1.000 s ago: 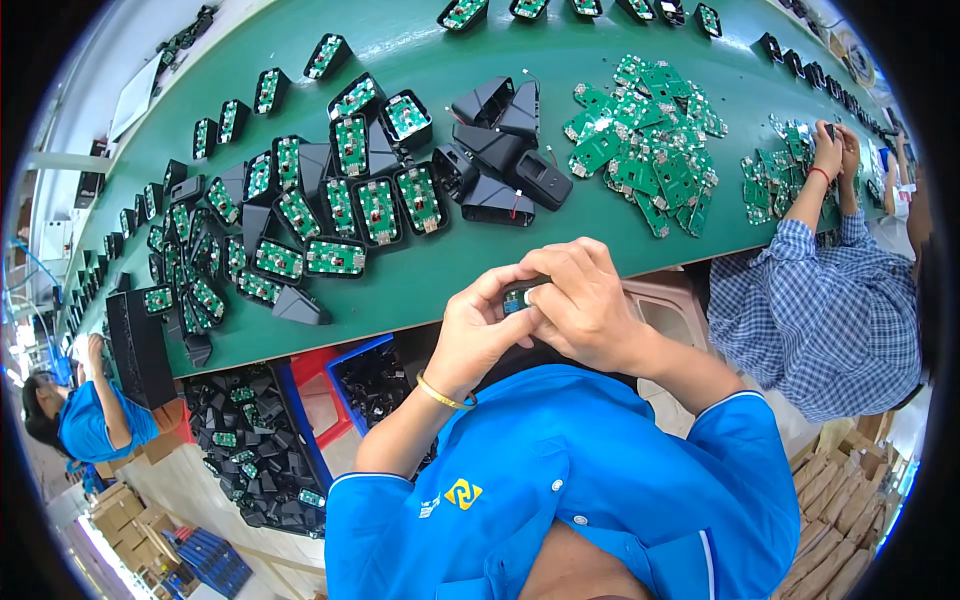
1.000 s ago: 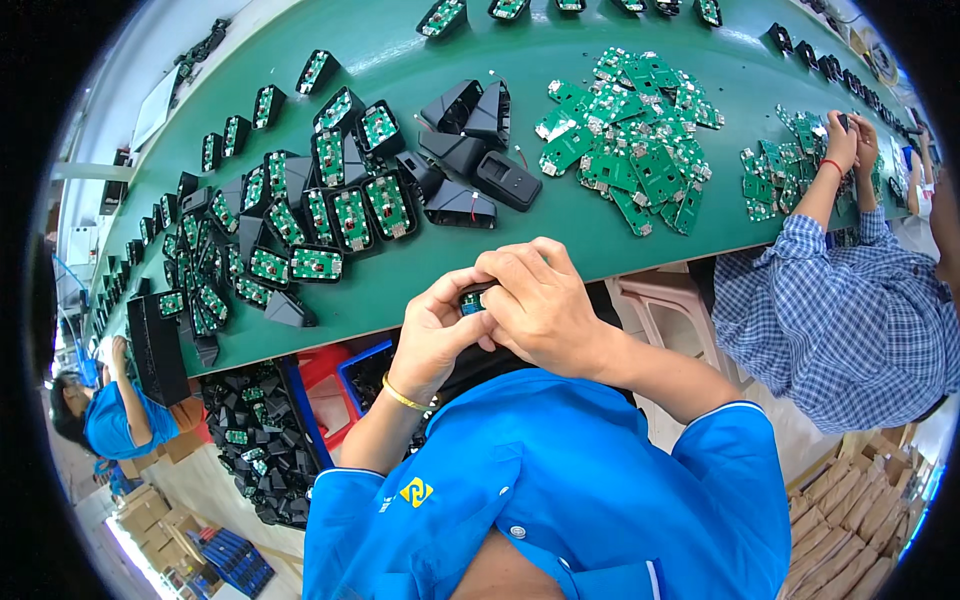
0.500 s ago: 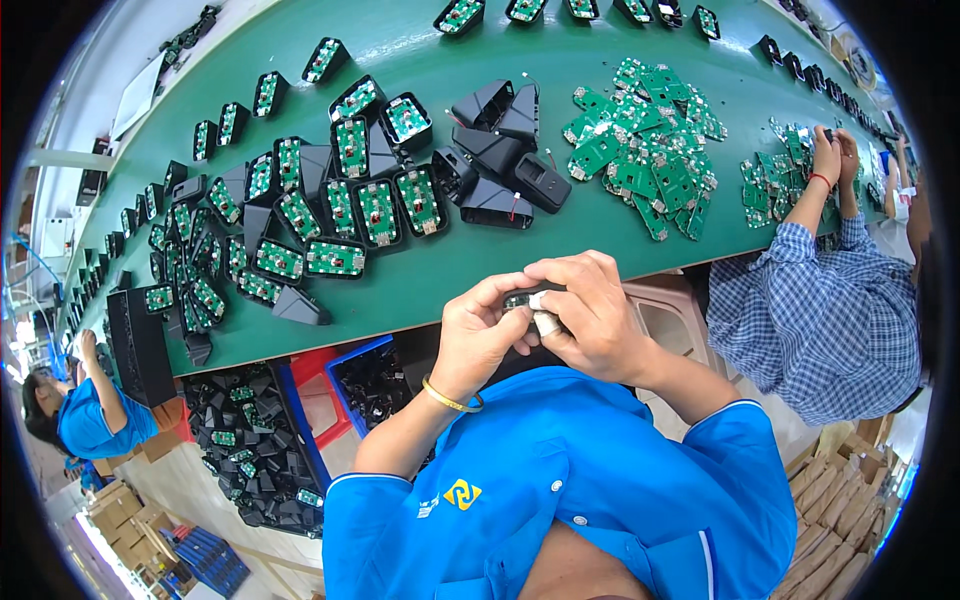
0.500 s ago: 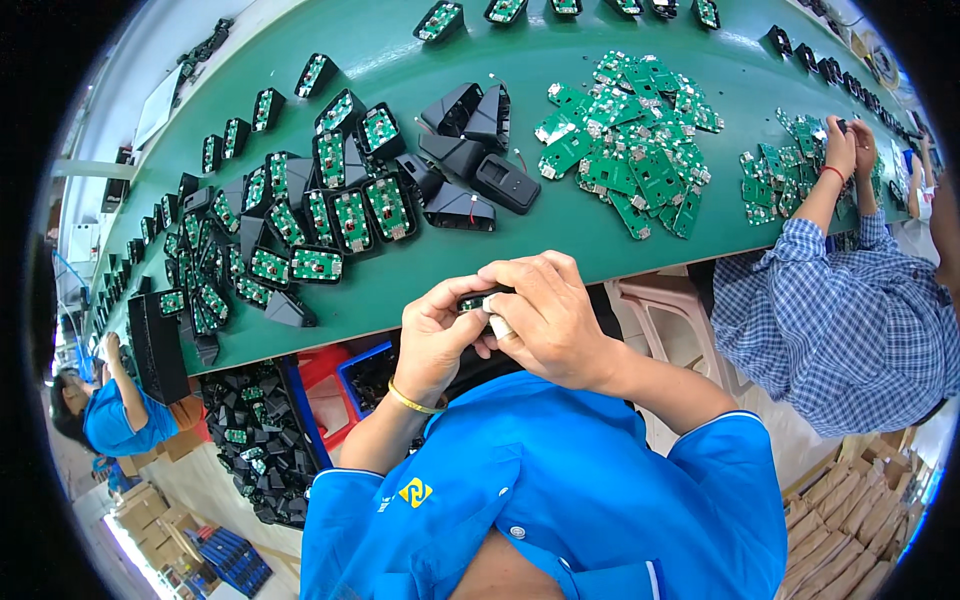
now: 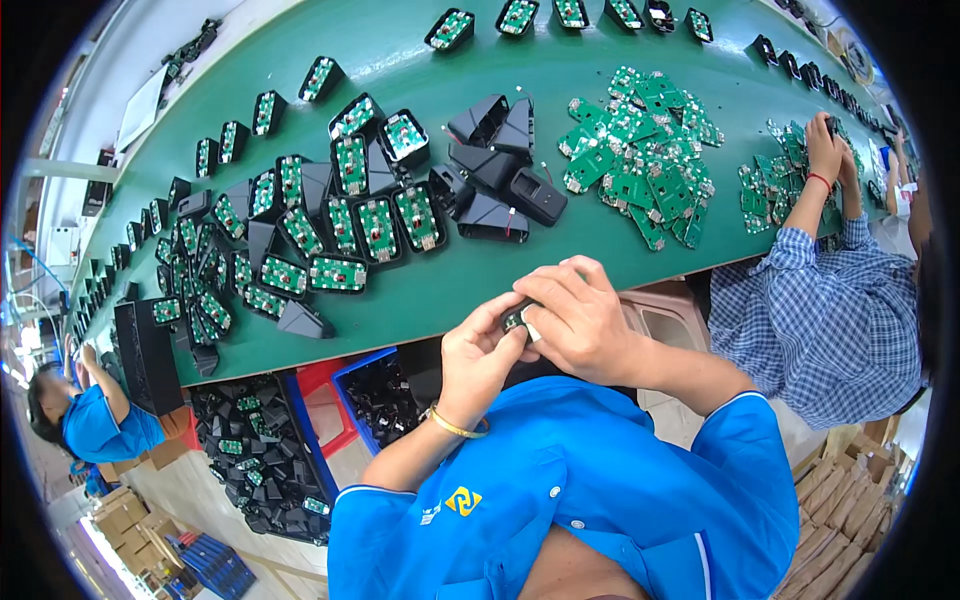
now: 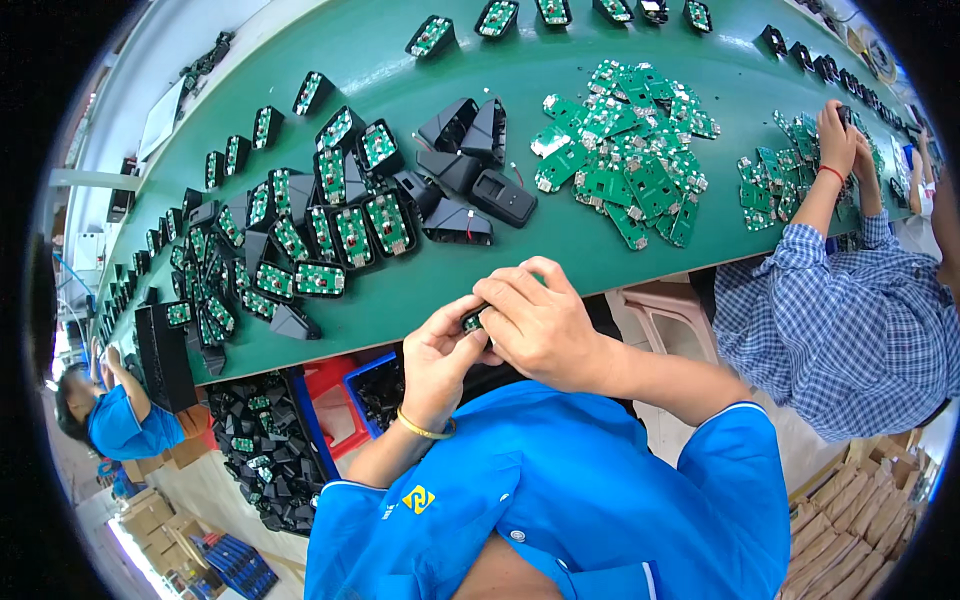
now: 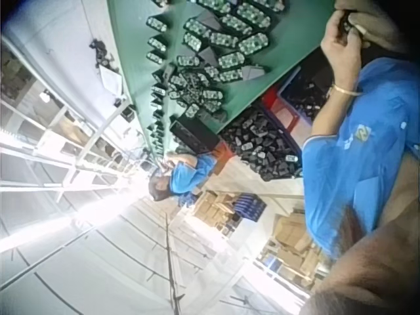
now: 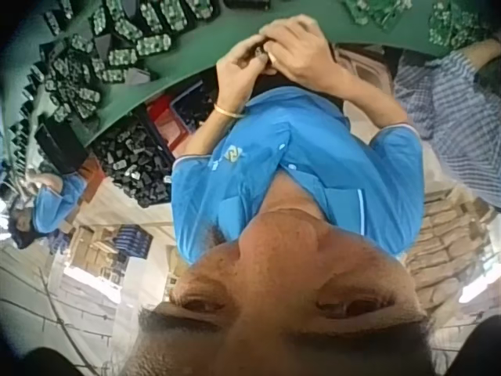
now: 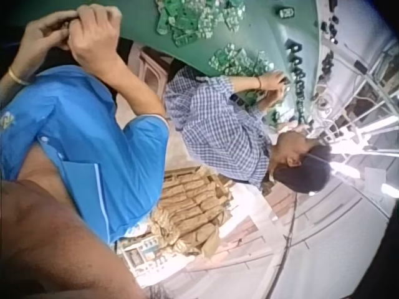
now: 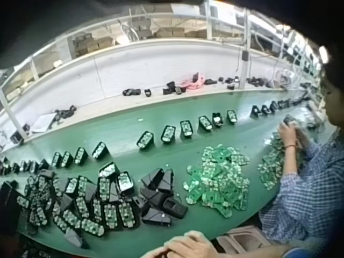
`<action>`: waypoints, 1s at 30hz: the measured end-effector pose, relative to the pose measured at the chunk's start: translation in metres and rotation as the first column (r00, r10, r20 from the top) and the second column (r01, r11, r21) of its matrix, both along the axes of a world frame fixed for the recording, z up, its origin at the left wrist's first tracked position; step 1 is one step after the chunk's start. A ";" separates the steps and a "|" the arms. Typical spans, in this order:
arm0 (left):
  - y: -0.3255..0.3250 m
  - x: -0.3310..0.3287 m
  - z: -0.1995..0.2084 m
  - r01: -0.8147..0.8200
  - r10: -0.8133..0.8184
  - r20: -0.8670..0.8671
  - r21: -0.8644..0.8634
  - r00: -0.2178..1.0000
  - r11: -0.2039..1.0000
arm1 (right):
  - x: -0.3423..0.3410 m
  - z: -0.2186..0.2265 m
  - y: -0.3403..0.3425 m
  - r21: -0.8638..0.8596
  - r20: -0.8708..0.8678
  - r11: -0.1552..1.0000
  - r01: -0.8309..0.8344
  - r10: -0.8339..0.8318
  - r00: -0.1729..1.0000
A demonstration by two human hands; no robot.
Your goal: The worker applies glue to electronic components and assembles them into housings on a factory assembly line.
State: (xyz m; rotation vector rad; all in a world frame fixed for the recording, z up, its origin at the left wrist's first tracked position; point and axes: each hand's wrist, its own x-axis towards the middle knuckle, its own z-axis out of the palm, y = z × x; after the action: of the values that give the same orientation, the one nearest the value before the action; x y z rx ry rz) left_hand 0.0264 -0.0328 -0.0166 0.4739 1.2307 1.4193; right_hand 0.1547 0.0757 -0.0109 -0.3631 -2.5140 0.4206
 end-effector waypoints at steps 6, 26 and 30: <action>0.029 -0.038 0.053 -0.080 0.079 0.032 0.036 0.996 0.996 | 0.004 0.002 0.029 -0.158 -0.319 0.985 -0.068 0.014 0.948; 0.277 -0.232 0.031 -0.194 -0.053 -0.817 -0.199 0.574 0.961 | 0.026 -0.044 0.045 -0.436 -0.379 0.899 0.040 -0.224 0.898; 0.260 -0.237 0.028 -0.287 -0.130 -0.893 -0.272 0.431 0.919 | 0.023 -0.043 0.047 -0.398 -0.399 0.917 0.026 -0.198 0.895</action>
State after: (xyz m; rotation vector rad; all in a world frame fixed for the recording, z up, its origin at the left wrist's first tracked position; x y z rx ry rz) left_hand -0.2101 0.2273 0.0116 0.9812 2.4048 0.8782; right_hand 0.1781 0.1227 -0.0535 -0.5029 -1.9565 0.8523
